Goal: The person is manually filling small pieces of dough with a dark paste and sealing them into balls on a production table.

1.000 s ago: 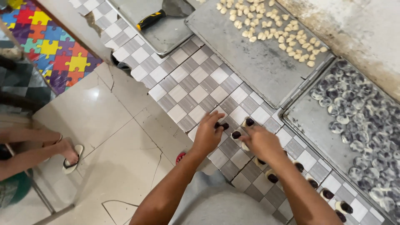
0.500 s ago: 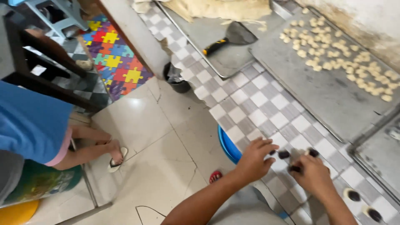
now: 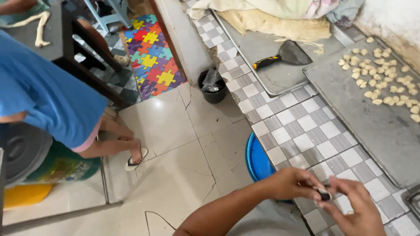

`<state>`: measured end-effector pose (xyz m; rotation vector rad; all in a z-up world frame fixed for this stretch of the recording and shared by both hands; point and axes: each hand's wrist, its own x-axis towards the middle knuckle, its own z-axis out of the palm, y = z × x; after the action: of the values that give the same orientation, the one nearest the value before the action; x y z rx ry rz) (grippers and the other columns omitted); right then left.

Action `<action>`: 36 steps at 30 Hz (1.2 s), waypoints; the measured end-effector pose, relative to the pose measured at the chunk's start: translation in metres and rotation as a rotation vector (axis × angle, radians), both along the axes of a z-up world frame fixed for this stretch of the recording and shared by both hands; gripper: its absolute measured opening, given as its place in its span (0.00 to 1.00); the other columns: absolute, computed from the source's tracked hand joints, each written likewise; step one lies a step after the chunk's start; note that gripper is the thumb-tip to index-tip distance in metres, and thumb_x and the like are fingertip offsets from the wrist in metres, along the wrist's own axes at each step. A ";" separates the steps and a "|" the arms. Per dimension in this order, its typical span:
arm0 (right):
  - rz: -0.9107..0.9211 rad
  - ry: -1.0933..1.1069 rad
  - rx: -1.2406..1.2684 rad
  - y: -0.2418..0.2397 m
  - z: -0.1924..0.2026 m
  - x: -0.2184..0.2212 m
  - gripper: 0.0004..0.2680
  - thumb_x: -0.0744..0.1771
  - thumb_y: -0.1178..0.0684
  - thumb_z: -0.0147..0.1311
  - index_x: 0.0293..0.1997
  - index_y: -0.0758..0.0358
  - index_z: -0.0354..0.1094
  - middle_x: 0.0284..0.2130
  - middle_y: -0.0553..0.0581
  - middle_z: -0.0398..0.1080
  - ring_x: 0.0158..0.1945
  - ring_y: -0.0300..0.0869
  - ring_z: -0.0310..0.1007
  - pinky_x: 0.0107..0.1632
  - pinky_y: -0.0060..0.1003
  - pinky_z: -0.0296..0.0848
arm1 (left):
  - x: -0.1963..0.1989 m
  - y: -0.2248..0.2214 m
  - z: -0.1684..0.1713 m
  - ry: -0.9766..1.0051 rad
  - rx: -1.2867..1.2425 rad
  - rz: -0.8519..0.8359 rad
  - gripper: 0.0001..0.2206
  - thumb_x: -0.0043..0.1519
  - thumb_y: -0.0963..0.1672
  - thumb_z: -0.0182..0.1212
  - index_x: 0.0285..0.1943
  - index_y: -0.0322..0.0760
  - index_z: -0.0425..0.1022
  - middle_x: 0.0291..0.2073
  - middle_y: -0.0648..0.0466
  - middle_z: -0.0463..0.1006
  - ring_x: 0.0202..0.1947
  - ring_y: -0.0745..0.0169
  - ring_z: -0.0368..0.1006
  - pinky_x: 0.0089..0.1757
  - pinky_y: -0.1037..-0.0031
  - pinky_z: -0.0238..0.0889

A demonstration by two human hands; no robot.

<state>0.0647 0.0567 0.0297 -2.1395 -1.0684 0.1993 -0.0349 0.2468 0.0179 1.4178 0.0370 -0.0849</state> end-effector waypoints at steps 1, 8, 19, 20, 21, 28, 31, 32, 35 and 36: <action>0.016 -0.006 -0.004 0.006 0.003 0.000 0.24 0.53 0.54 0.63 0.54 0.57 0.65 0.43 0.53 0.67 0.41 0.37 0.72 0.49 0.31 0.66 | 0.000 -0.004 -0.007 -0.006 -0.004 0.016 0.10 0.55 0.44 0.62 0.45 0.44 0.74 0.38 0.57 0.77 0.43 0.65 0.72 0.48 0.75 0.63; -0.160 0.616 0.131 0.044 0.027 -0.017 0.12 0.61 0.63 0.52 0.48 0.69 0.68 0.42 0.60 0.73 0.45 0.40 0.69 0.52 0.33 0.68 | -0.008 -0.021 0.003 -0.119 -0.202 0.457 0.07 0.55 0.41 0.63 0.41 0.37 0.73 0.32 0.53 0.77 0.35 0.71 0.73 0.41 0.82 0.67; -0.087 0.620 0.086 0.024 0.021 0.028 0.10 0.62 0.60 0.52 0.46 0.65 0.72 0.38 0.55 0.74 0.40 0.35 0.69 0.43 0.29 0.69 | 0.005 -0.036 0.036 -0.051 0.203 0.401 0.19 0.53 0.41 0.61 0.55 0.39 0.70 0.40 0.48 0.74 0.38 0.62 0.75 0.40 0.75 0.67; -0.184 0.659 0.136 0.024 0.022 0.030 0.09 0.62 0.62 0.53 0.44 0.65 0.68 0.33 0.54 0.72 0.35 0.35 0.68 0.40 0.28 0.68 | 0.009 -0.038 0.036 0.039 0.120 0.430 0.15 0.55 0.39 0.57 0.52 0.36 0.72 0.37 0.50 0.76 0.38 0.65 0.75 0.41 0.77 0.68; -0.282 0.698 0.190 0.025 0.024 0.030 0.09 0.61 0.65 0.55 0.42 0.64 0.65 0.28 0.54 0.70 0.30 0.36 0.68 0.37 0.27 0.67 | 0.011 -0.040 0.035 0.132 0.041 0.456 0.11 0.58 0.38 0.54 0.49 0.33 0.74 0.35 0.51 0.78 0.37 0.68 0.74 0.42 0.79 0.69; -0.107 0.312 0.336 0.019 0.037 0.021 0.07 0.57 0.64 0.63 0.33 0.62 0.75 0.25 0.54 0.73 0.25 0.34 0.68 0.34 0.29 0.72 | 0.020 -0.046 0.040 -0.036 0.171 0.644 0.10 0.51 0.40 0.67 0.40 0.37 0.75 0.29 0.51 0.75 0.30 0.61 0.74 0.32 0.77 0.69; 0.041 0.388 0.326 0.013 0.045 0.022 0.09 0.60 0.66 0.54 0.42 0.64 0.70 0.34 0.57 0.70 0.37 0.40 0.70 0.37 0.28 0.76 | 0.016 -0.043 0.051 0.064 0.115 0.510 0.22 0.53 0.44 0.61 0.56 0.39 0.64 0.49 0.53 0.69 0.42 0.64 0.70 0.38 0.78 0.67; -0.013 0.439 0.321 0.011 0.043 0.022 0.09 0.61 0.65 0.53 0.42 0.64 0.70 0.30 0.55 0.68 0.32 0.38 0.69 0.36 0.28 0.75 | 0.015 -0.044 0.049 0.048 0.030 0.452 0.15 0.56 0.40 0.57 0.53 0.36 0.68 0.43 0.53 0.73 0.41 0.67 0.71 0.41 0.80 0.68; -0.153 0.543 0.296 0.012 0.040 0.022 0.08 0.61 0.65 0.54 0.41 0.65 0.68 0.27 0.54 0.69 0.29 0.37 0.68 0.34 0.27 0.72 | 0.017 -0.043 0.050 0.056 -0.033 0.410 0.09 0.58 0.37 0.54 0.45 0.34 0.75 0.32 0.54 0.77 0.34 0.70 0.72 0.41 0.81 0.69; -0.234 0.599 0.267 0.012 0.040 0.022 0.07 0.61 0.65 0.56 0.39 0.64 0.66 0.27 0.54 0.71 0.30 0.36 0.68 0.34 0.27 0.70 | 0.018 -0.044 0.051 0.082 -0.017 0.434 0.06 0.57 0.38 0.57 0.41 0.34 0.77 0.27 0.54 0.76 0.30 0.71 0.72 0.37 0.81 0.70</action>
<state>0.0868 0.0684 0.0696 -1.7728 -0.4638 0.5157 -0.0171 0.2030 0.0688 1.3603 0.4082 0.2152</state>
